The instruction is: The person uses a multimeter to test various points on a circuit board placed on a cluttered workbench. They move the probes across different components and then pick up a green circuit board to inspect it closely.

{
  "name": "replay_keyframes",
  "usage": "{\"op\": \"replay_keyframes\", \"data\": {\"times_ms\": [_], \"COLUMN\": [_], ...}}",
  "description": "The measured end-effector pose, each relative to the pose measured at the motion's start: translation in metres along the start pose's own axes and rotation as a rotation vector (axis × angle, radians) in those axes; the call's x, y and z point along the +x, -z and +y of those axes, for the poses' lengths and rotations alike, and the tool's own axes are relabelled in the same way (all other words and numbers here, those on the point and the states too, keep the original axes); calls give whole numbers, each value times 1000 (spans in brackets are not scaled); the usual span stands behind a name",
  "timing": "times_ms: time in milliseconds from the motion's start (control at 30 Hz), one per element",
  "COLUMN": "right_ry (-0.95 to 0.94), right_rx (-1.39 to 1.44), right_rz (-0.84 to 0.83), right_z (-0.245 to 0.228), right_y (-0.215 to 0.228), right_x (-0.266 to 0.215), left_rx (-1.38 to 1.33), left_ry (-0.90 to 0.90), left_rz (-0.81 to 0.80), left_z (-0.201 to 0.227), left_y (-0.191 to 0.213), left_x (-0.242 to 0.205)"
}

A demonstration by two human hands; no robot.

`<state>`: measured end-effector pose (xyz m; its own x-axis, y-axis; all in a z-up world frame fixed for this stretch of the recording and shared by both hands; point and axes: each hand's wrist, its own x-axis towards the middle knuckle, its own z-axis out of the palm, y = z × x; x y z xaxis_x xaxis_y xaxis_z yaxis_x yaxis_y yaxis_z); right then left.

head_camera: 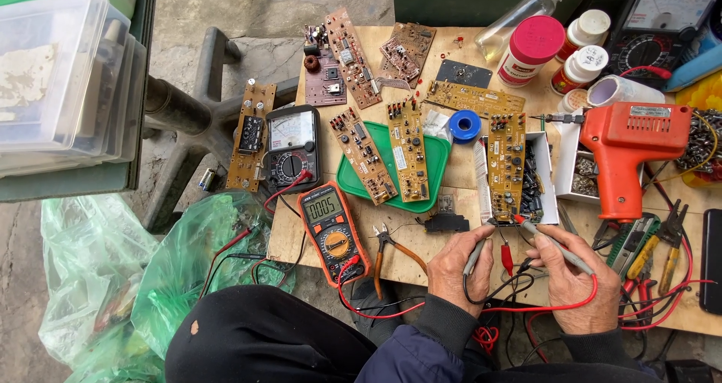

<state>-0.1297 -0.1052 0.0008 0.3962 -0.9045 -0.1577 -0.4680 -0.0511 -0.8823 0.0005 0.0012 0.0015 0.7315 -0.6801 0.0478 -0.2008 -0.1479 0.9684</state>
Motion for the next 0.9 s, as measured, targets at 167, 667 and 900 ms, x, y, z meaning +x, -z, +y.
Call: {"op": "replay_keyframes", "data": {"times_ms": [167,667,900], "right_ry": [-8,9,23], "right_rx": [95,194,153], "right_rz": [91,193,175], "right_z": [6,26,21], "right_y": [-1,14,13], "right_x": [-2,-20,-18], "left_rx": [-11,105,146], "left_ry": [-55,-50,-31], "left_rz": [-7,17,0], "left_z": [-14,-18,-20], "left_y": [-4,-8,-9], "left_x": [-1,3,4]}}
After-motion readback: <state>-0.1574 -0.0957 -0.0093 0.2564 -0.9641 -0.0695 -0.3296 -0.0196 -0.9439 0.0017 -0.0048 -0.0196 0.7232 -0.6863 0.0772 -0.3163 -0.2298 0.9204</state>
